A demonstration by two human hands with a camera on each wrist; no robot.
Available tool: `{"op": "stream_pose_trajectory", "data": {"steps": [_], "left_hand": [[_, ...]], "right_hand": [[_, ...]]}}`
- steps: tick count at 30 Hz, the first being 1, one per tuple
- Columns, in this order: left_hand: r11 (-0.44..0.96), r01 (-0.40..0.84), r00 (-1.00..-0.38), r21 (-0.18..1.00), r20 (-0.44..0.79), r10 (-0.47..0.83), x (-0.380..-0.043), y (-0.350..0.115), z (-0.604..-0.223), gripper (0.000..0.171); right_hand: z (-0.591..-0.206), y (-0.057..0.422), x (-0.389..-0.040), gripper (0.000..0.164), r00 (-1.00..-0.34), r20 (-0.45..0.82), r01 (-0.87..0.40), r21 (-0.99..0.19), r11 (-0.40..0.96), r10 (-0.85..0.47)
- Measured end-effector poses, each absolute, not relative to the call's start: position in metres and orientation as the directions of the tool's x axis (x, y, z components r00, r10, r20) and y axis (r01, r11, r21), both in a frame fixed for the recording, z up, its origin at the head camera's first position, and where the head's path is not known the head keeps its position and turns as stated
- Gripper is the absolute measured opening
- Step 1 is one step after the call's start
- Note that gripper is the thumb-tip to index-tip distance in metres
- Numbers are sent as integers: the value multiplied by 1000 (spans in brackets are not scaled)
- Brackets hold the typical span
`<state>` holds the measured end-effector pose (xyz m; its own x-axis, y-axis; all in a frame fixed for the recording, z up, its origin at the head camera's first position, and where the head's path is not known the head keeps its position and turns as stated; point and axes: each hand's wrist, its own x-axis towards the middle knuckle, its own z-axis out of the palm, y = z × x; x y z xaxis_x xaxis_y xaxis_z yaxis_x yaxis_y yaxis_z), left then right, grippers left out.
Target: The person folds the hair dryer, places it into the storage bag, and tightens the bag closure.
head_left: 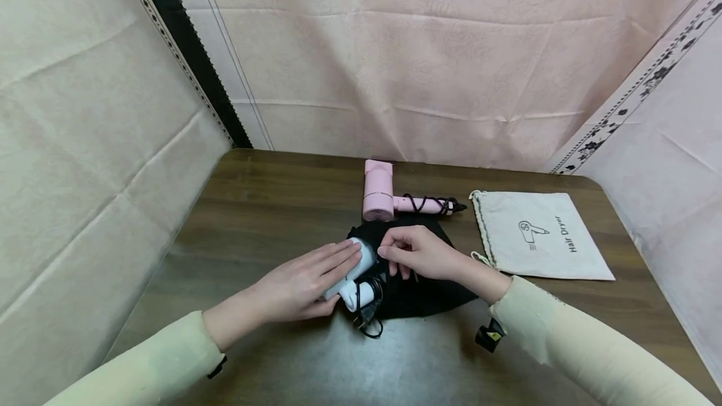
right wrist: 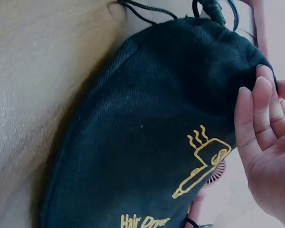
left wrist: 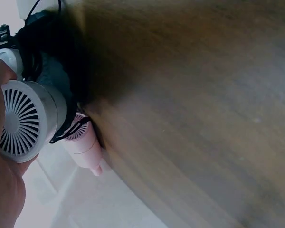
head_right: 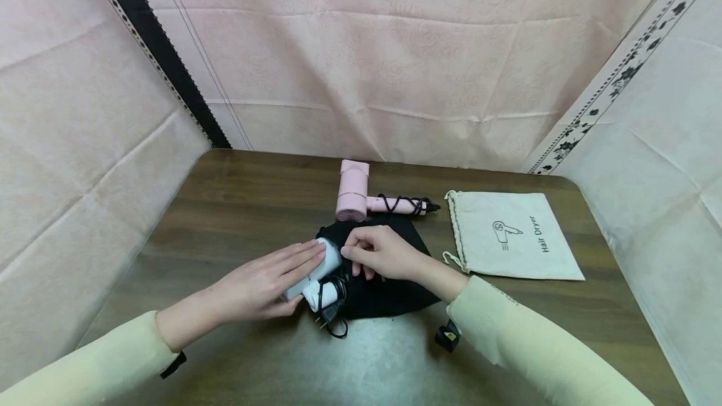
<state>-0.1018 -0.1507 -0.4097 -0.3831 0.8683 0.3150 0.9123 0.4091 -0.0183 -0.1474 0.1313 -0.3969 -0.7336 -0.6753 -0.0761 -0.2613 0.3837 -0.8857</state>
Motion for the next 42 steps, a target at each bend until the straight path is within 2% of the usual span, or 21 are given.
{"op": "stream_pose_trajectory", "data": {"steps": [4, 10, 12, 19, 33, 37, 42], "left_hand": [[434, 901, -418, 21, 313, 853, -103, -151, -413, 82], [399, 917, -385, 24, 320, 866, -102, -147, -418, 84], [405, 914, -394, 37, 327, 859, -101, -147, -420, 85], [417, 906, -415, 69, 331, 848, -105, -145, -430, 86], [388, 917, -397, 93, 317, 861, -112, -152, -446, 83], [435, 896, -439, 86, 313, 842, -111, -161, -447, 84], [586, 804, -579, 96, 347, 738, -104, -170, -450, 91]], "right_hand": [[-398, 129, -145, 17, -724, -98, -246, -888, 388, -683], [-396, 128, -145, 15, -739, -89, -241, -891, 385, -668], [-396, 128, -144, 14, -743, -85, -239, -893, 382, -664], [-404, 129, -137, 19, -682, -96, -247, -903, 352, -725], [-420, 125, -138, 17, -647, -119, -256, -896, 362, -753], [-419, 123, -139, 21, -642, -106, -268, -897, 352, -760], [-420, 122, -141, 21, -653, -112, -261, -895, 361, -749]]}}
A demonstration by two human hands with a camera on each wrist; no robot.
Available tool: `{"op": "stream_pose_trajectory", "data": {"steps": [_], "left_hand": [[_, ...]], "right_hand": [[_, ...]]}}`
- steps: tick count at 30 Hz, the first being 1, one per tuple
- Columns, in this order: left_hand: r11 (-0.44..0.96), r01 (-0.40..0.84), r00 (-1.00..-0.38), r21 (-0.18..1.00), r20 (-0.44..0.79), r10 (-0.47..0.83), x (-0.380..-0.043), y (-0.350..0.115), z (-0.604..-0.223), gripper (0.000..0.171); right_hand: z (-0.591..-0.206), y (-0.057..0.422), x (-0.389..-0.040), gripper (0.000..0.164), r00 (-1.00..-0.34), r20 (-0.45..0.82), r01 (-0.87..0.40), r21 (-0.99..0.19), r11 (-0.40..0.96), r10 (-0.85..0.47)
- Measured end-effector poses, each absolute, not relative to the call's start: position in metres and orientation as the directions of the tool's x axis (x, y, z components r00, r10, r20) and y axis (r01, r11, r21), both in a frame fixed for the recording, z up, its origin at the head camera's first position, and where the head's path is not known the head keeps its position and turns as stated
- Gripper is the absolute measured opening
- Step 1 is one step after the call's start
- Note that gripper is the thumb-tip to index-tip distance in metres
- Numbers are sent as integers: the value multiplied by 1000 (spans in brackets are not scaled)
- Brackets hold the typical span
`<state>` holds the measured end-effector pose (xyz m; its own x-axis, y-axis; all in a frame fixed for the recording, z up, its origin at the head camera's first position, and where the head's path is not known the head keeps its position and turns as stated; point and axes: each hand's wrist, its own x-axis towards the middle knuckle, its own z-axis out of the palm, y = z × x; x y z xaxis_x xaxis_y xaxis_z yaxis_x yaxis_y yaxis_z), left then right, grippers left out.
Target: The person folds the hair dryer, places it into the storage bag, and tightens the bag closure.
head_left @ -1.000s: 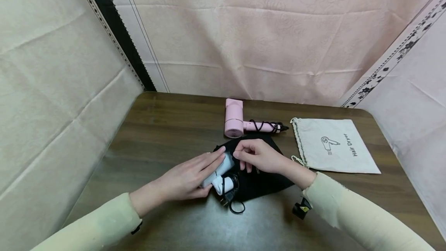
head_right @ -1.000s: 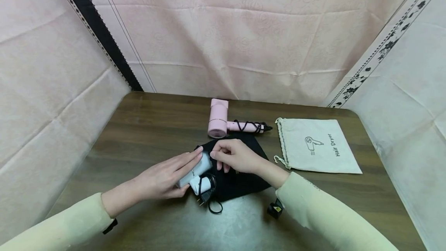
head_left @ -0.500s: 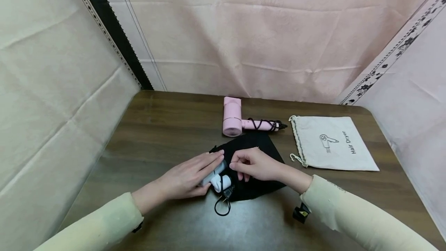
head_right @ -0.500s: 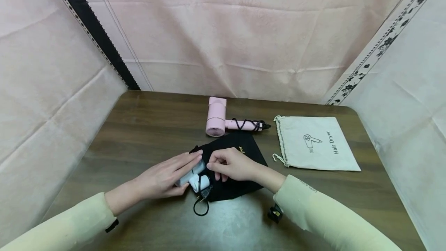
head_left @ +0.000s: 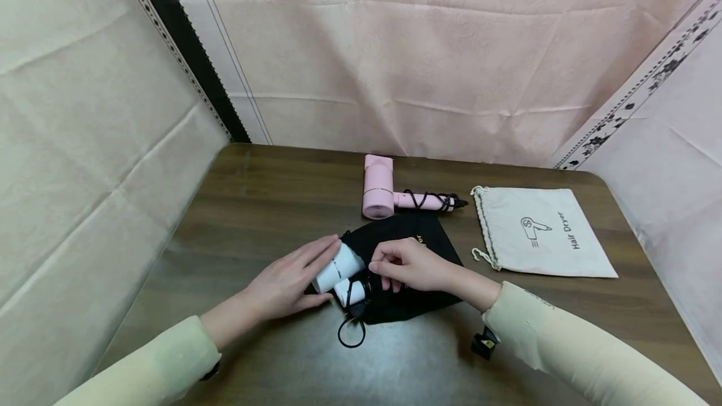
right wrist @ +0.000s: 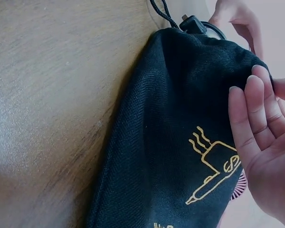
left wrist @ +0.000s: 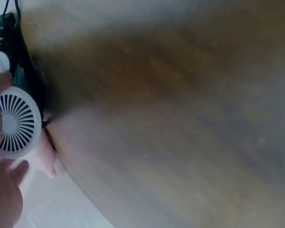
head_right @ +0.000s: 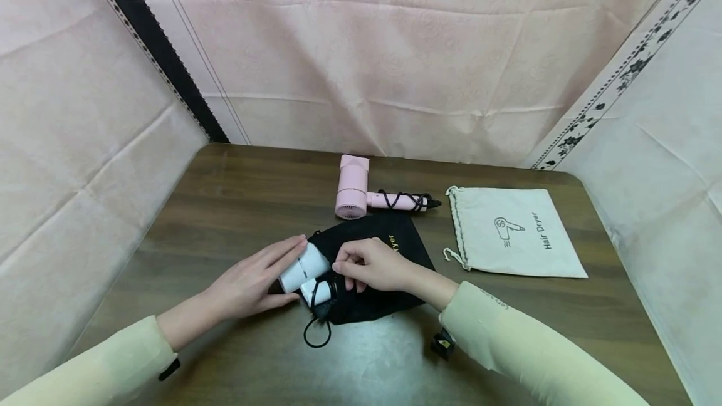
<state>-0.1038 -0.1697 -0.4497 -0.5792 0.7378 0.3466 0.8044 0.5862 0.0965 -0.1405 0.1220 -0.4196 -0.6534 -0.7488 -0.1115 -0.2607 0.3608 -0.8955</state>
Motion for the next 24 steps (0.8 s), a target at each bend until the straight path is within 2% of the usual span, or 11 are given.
{"op": "stream_pose_trajectory", "data": {"steps": [4, 9, 13, 16, 20, 24], "left_hand": [[675, 728, -664, 123, 373, 648, -97, -173, -454, 94], [696, 698, -692, 170, 413, 593, -93, -173, -458, 85], [669, 718, -668, 190, 454, 589, -95, -172, -458, 78], [633, 752, -627, 186, 500, 598, -97, -171, -458, 76], [586, 795, -562, 160, 559, 609, -101, -169, -454, 75], [570, 808, -539, 153, 582, 609, -103, -166, -449, 74]], "right_hand": [[-421, 121, -142, 18, -673, -127, -240, -894, 378, -728], [-419, 120, -141, 16, -690, -124, -231, -896, 379, -713], [-402, 117, -135, 15, -690, -115, -233, -899, 370, -714], [-389, 116, -132, 14, -694, -124, -223, -900, 375, -709], [-386, 115, -133, 16, -703, -129, -218, -897, 384, -699], [-383, 115, -133, 16, -710, -117, -221, -899, 377, -695]]}}
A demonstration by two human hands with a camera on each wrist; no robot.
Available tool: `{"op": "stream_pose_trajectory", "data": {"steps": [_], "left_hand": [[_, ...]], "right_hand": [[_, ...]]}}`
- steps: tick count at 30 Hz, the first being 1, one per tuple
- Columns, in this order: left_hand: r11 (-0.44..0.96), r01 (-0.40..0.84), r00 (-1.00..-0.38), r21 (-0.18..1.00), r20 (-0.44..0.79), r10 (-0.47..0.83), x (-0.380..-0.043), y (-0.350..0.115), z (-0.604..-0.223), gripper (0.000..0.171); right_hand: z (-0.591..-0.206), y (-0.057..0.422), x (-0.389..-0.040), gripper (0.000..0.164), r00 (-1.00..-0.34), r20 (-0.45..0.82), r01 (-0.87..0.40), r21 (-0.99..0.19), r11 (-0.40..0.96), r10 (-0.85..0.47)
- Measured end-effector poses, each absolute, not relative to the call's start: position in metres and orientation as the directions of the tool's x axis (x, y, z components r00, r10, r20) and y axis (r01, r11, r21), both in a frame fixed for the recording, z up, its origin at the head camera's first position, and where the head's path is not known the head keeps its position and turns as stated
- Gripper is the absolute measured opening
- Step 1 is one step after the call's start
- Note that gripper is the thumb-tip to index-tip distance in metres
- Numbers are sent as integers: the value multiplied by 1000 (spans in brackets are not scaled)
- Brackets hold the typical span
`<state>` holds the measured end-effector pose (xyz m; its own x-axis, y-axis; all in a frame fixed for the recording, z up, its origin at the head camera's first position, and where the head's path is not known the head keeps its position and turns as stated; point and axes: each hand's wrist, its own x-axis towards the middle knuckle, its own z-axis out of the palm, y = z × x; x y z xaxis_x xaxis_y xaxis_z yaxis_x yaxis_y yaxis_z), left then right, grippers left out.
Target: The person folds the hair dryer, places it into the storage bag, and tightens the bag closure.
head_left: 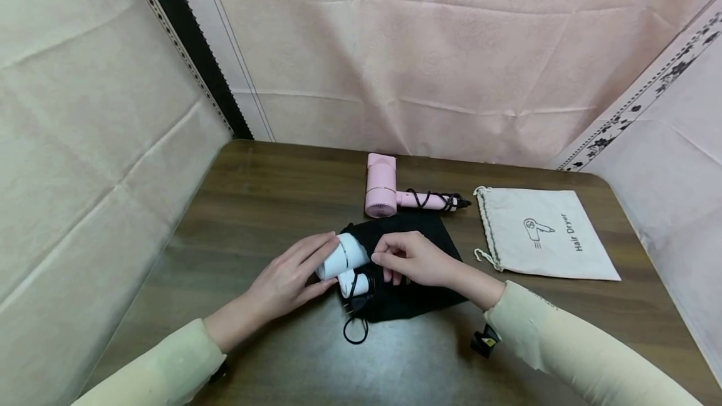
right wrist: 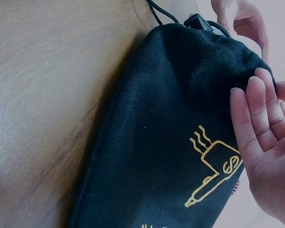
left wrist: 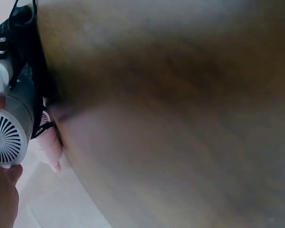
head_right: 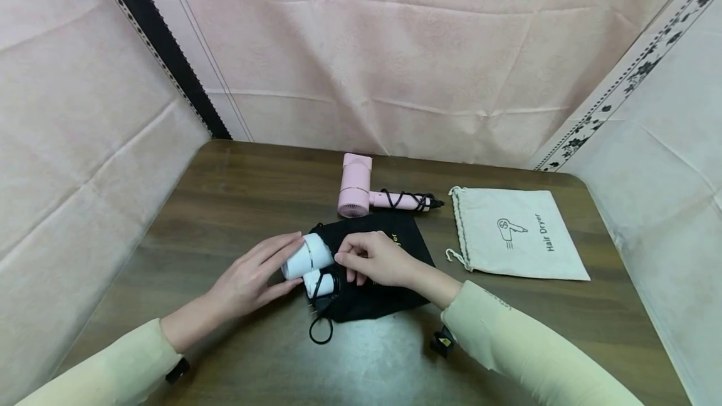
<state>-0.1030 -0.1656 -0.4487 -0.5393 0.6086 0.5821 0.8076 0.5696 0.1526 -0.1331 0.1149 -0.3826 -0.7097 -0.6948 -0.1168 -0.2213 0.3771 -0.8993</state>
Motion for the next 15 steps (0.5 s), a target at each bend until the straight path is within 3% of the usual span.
{"op": "stream_pose_trajectory", "data": {"steps": [6, 15], "left_hand": [[567, 803, -551, 182, 590, 591, -107, -160, -444, 73], [591, 761, -619, 267, 572, 538, -115, -153, -443, 74]], "right_hand": [[-378, 115, -132, 16, -714, -102, -226, -903, 366, -692], [-376, 115, -128, 14, -702, -101, -237, -901, 364, -706]]}}
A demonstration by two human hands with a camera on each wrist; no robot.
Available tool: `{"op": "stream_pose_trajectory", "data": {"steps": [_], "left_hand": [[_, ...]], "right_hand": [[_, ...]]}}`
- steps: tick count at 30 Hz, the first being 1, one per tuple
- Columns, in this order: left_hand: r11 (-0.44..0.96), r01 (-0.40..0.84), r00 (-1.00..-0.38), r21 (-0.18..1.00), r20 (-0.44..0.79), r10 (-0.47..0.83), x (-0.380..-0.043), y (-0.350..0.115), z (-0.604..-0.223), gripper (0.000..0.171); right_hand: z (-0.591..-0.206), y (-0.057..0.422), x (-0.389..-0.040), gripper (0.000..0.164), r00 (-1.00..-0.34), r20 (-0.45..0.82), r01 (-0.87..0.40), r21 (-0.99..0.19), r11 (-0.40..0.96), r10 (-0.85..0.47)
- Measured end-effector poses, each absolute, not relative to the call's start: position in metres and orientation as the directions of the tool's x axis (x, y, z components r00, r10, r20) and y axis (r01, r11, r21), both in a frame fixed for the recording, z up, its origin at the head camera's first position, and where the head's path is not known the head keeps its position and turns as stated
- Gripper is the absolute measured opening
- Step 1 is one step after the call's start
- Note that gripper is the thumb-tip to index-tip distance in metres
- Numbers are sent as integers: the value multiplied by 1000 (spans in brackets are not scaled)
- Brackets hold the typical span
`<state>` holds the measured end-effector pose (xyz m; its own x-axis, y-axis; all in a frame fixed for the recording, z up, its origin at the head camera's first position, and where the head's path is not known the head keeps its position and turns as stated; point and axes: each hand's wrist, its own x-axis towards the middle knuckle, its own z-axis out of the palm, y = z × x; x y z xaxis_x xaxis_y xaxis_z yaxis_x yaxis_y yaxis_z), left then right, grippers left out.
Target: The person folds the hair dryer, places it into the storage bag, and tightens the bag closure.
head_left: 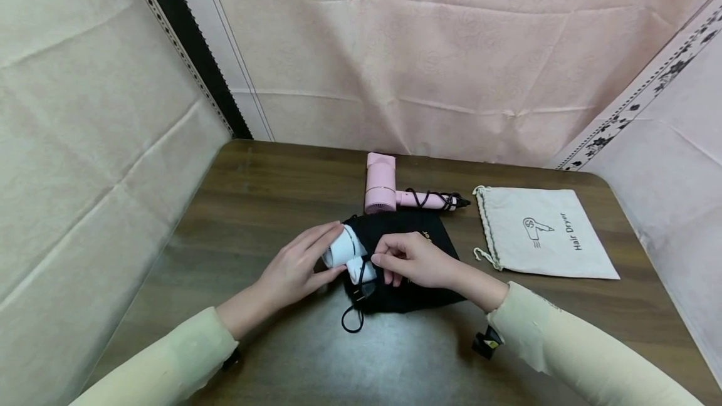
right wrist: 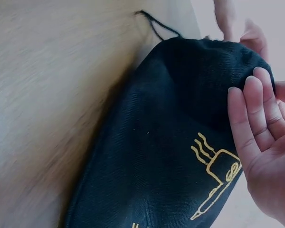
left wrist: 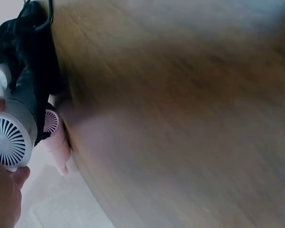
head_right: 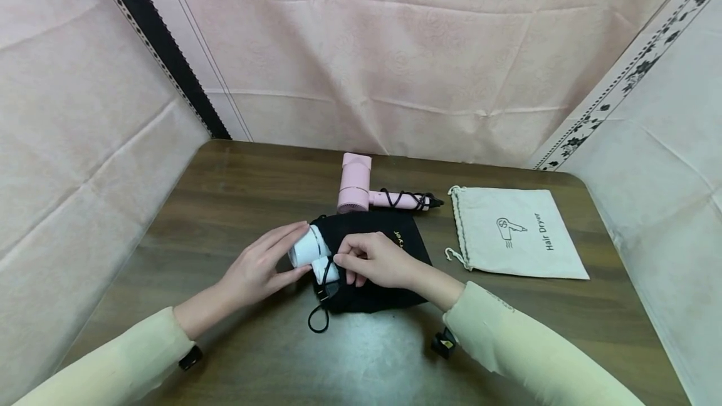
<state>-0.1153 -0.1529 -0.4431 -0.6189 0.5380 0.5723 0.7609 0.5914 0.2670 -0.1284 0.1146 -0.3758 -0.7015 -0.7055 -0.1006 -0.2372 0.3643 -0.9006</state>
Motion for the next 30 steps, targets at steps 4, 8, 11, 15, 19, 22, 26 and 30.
{"op": "stream_pose_trajectory", "data": {"steps": [4, 8, 11, 15, 19, 22, 26, 30], "left_hand": [[598, 753, -630, 275, 565, 533, -117, -147, -443, 74], [596, 757, -625, 270, 565, 538, -116, -141, -443, 76], [595, 762, -612, 256, 587, 531, -115, -137, -445, 77], [597, 769, -586, 229, 627, 514, -114, -132, -449, 78], [603, 755, -603, 257, 634, 484, -115, -129, -451, 76], [617, 730, -636, 293, 621, 458, -116, -130, -449, 75], [627, 715, -656, 310, 608, 447, -116, -130, -448, 75], [610, 736, -630, 294, 627, 458, -115, -128, -451, 77]], "right_hand": [[-373, 112, -128, 13, -702, -63, -256, -907, 333, -710], [-371, 111, -128, 14, -723, -44, -258, -909, 328, -690], [-371, 111, -129, 15, -751, -29, -247, -914, 322, -659], [-372, 112, -129, 15, -768, -24, -223, -927, 302, -640], [-372, 112, -127, 15, -753, -38, -195, -941, 278, -657], [-370, 113, -126, 14, -747, -52, -211, -927, 310, -663], [-366, 116, -123, 12, -727, -62, -255, -900, 353, -684], [-363, 113, -124, 13, -710, -34, -279, -903, 326, -703]]}}
